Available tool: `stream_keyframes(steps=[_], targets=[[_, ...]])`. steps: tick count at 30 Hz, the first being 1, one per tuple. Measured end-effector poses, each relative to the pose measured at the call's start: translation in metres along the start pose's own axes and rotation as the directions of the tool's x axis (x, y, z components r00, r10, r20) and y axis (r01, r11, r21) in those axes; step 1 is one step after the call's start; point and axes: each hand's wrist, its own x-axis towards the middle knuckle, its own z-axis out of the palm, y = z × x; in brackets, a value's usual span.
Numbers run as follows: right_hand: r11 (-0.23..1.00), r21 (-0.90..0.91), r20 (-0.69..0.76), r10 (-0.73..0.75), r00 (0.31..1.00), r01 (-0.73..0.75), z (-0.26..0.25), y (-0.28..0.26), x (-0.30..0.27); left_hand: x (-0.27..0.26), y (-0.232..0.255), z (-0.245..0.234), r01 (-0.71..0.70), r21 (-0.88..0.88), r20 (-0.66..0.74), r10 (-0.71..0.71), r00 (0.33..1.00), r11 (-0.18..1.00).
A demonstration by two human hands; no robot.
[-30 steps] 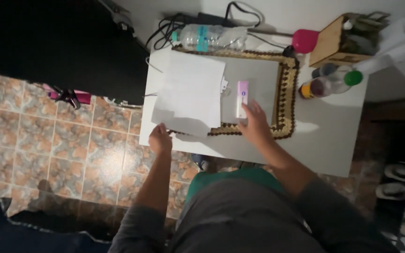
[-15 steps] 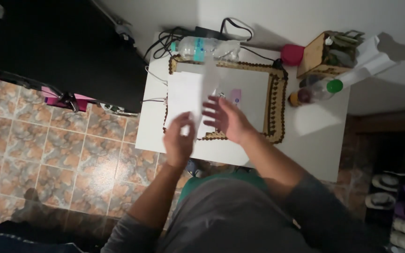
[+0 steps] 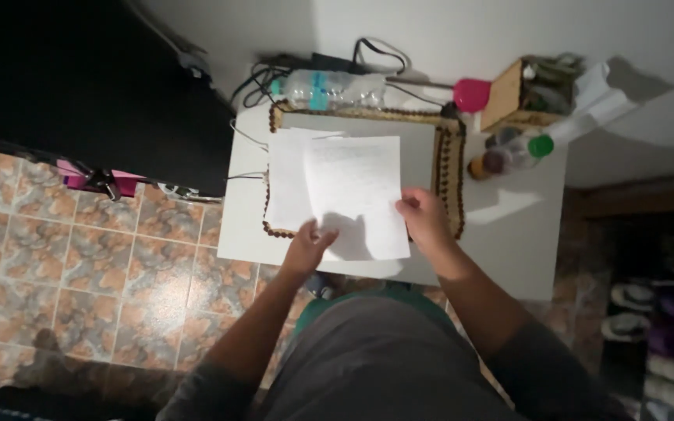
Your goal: Organizing and sorting various papers and documents on a desk next to a laptop.
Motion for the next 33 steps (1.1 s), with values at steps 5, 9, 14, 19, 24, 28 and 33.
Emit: stream_keyframes(steps=[5,9,14,19,24,28,33], targets=[[0.982,-0.171,-0.065,0.066,0.996,-0.076,-0.017,0.083,0.003,0.048,-0.059,0.02,0.26,-0.016,0.155,-0.255,0.955,0.965],[0.953,-0.172,-0.157,0.224,0.962,-0.25,-0.014,0.047,-0.006,0.056,-0.06,0.022,0.45,-0.236,0.252,-0.393,0.884,0.861],[0.965,-0.168,-0.126,0.181,0.975,-0.2,-0.025,0.07,0.002,0.038,-0.028,0.009,0.33,-0.19,0.171,-0.3,0.939,0.925],[0.981,-0.172,-0.175,0.058,0.983,-0.089,-0.038,0.066,-0.012,0.033,0.005,0.002,0.131,-0.292,0.093,-0.108,0.99,0.947],[0.991,-0.129,-0.307,-0.063,0.95,0.024,-0.043,0.001,-0.045,0.02,0.05,0.0,-0.048,-0.125,-0.039,0.043,0.998,0.991],[1.0,-0.031,-0.367,-0.014,0.93,0.003,-0.058,-0.001,-0.056,0.026,0.052,0.01,-0.286,-0.185,-0.023,0.287,0.958,0.94],[0.973,0.188,-0.42,-0.045,0.906,0.135,-0.098,0.009,-0.078,0.002,0.104,0.029,-0.291,-0.381,0.191,0.383,0.904,0.877]])
